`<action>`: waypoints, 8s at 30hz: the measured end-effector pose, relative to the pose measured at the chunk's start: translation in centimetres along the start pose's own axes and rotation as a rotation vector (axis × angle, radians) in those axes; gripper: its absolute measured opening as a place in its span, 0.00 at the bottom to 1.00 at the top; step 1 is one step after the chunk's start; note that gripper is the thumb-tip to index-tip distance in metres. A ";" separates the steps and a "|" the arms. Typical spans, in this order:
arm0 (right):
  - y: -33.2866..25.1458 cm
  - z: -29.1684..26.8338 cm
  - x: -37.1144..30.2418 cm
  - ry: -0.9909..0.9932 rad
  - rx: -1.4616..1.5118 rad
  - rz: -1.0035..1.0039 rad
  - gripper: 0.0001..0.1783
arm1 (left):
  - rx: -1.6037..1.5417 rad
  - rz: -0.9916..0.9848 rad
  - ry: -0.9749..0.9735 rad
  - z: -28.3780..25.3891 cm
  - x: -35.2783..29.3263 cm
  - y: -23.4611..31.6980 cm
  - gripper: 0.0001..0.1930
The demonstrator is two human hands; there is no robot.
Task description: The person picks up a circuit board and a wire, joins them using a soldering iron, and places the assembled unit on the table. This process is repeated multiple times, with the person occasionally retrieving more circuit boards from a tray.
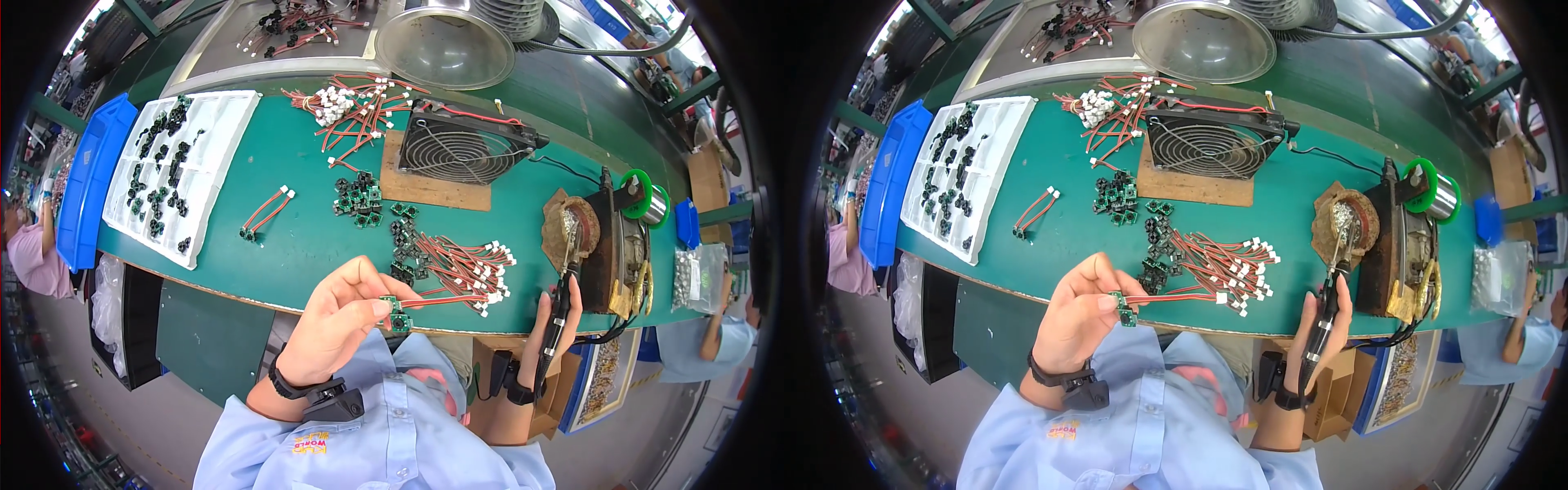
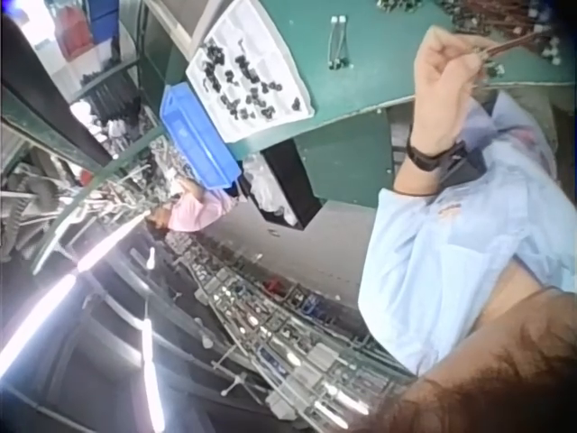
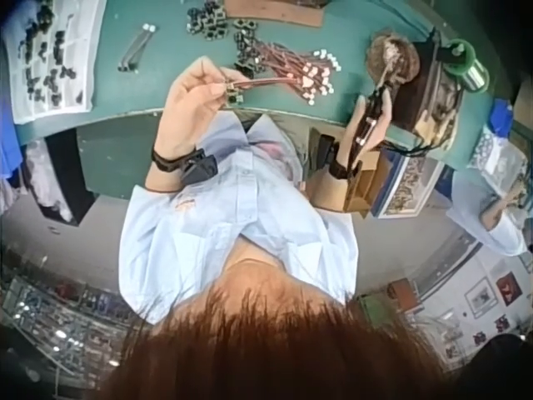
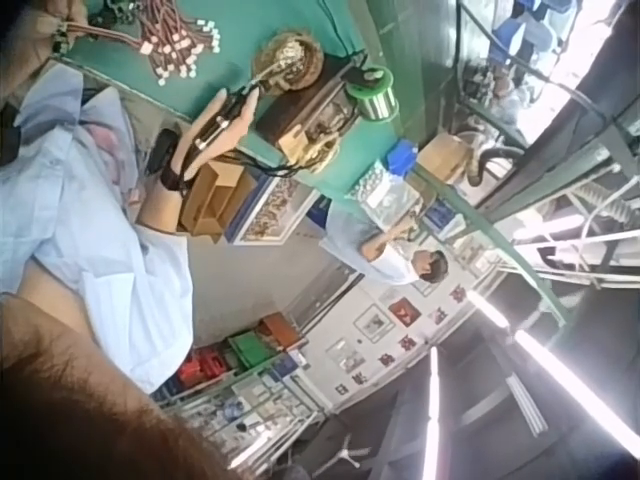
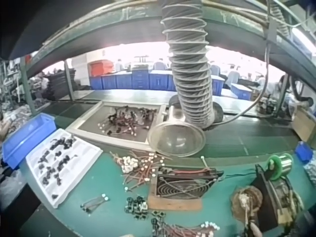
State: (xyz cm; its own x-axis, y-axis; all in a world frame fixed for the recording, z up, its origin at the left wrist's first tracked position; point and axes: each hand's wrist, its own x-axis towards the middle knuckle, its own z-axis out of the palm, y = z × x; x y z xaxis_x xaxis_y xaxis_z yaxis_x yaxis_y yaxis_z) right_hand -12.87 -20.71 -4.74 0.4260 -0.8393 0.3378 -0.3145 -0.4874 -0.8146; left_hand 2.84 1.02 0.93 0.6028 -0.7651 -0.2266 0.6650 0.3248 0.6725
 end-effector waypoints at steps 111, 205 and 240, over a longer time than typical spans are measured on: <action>-12.1 1.0 -2.2 -0.705 0.674 -0.083 0.23 | -0.059 -0.078 -0.172 -0.5 -0.9 -2.6 0.11; -11.1 0.3 -1.5 -0.758 0.684 -0.088 0.22 | 0.127 0.062 -0.167 -0.3 -0.9 -2.4 0.11; -10.7 0.6 -1.5 -0.741 0.660 -0.005 0.22 | 0.380 0.038 -0.103 1.7 -1.7 -0.6 0.08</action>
State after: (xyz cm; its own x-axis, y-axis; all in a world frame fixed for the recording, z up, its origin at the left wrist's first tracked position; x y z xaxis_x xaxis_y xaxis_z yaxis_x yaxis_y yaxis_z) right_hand -9.61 -14.10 3.13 0.9197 -0.3651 0.1447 0.1281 -0.0695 -0.9893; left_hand 0.66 1.20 2.12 0.5641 -0.8141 -0.1375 0.4205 0.1400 0.8964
